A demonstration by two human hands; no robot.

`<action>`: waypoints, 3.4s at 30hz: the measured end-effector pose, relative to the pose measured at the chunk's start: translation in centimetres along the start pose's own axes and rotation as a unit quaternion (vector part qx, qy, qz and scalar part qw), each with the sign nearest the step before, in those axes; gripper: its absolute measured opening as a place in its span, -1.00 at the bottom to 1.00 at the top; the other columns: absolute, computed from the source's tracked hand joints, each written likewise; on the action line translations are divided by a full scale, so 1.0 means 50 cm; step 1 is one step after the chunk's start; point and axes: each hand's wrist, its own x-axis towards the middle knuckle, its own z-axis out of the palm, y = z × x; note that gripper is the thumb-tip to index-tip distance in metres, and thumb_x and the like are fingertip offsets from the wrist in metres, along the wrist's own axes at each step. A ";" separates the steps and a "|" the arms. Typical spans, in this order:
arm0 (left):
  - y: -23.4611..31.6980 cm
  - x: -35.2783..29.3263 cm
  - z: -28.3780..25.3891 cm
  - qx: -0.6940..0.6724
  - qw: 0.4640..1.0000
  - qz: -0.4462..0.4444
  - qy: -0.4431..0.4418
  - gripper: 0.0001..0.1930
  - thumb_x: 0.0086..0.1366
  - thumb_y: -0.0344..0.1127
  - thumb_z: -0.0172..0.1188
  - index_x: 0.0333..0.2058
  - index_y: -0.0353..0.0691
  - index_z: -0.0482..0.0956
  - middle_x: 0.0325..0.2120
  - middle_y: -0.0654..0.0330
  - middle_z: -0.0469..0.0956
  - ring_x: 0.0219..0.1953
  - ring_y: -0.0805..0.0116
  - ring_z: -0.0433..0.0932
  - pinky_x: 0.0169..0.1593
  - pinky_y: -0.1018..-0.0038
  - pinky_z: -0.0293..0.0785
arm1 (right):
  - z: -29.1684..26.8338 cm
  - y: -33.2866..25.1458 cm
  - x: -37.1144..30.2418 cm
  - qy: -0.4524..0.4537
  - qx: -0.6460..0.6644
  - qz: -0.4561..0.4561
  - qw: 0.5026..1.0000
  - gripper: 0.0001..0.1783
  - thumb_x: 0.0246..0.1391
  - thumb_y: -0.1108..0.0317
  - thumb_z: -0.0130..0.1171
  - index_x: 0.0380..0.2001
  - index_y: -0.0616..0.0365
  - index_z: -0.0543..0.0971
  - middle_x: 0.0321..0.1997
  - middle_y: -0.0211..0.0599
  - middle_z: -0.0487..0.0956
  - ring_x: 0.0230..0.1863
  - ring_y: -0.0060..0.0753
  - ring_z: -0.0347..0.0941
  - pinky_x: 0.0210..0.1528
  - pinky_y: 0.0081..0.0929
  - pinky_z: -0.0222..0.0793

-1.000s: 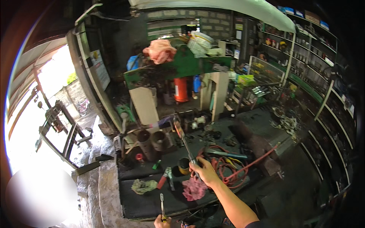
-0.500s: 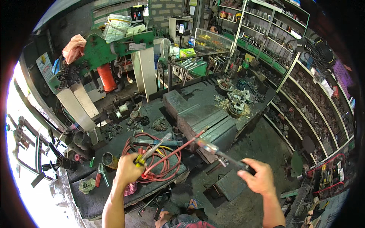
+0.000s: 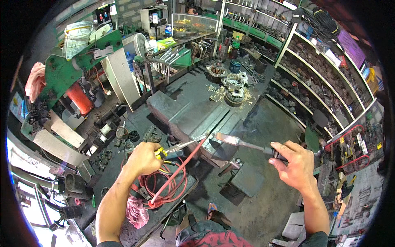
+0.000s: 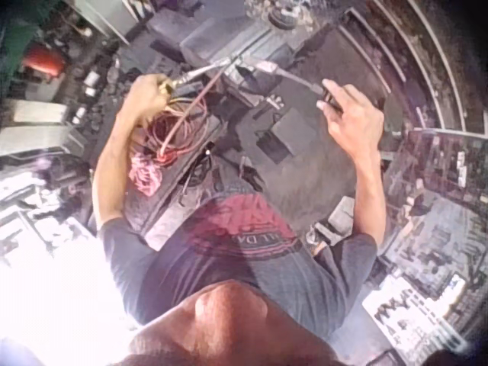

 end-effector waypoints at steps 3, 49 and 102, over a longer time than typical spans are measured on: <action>-0.007 0.022 -0.002 -0.033 0.999 0.024 -0.016 -0.68 0.04 -0.29 0.28 -0.26 -0.38 0.73 -0.34 -0.33 0.66 -0.17 -0.33 0.66 0.01 0.01 0.57 | -0.005 -0.022 0.008 0.001 -0.029 -0.003 1.000 -0.47 -0.18 0.32 0.57 -0.03 0.05 0.72 -0.31 -0.28 0.64 -0.32 -0.07 0.60 -0.32 -0.22 0.48; -0.020 0.040 0.006 -0.100 0.990 -0.004 -0.103 -0.60 0.02 -0.20 0.42 -0.25 -0.42 0.73 -0.43 -0.13 0.69 -0.34 0.05 0.68 -0.17 0.18 0.54 | -0.036 -0.078 0.088 0.046 -0.244 -0.204 0.947 -0.55 -0.08 0.37 0.35 -0.02 -0.02 0.72 -0.20 -0.38 0.58 -0.32 -0.30 0.42 -0.29 -0.30 0.32; -0.017 0.046 0.028 -0.152 0.976 -0.018 -0.156 -0.59 0.07 -0.19 0.43 -0.23 -0.47 0.70 -0.42 -0.12 0.70 -0.29 0.05 0.70 -0.10 0.18 0.55 | -0.020 -0.035 0.088 0.015 -0.169 -0.165 0.972 -0.46 -0.21 0.43 0.47 -0.02 -0.02 0.72 -0.21 -0.37 0.61 -0.30 -0.23 0.47 -0.26 -0.26 0.35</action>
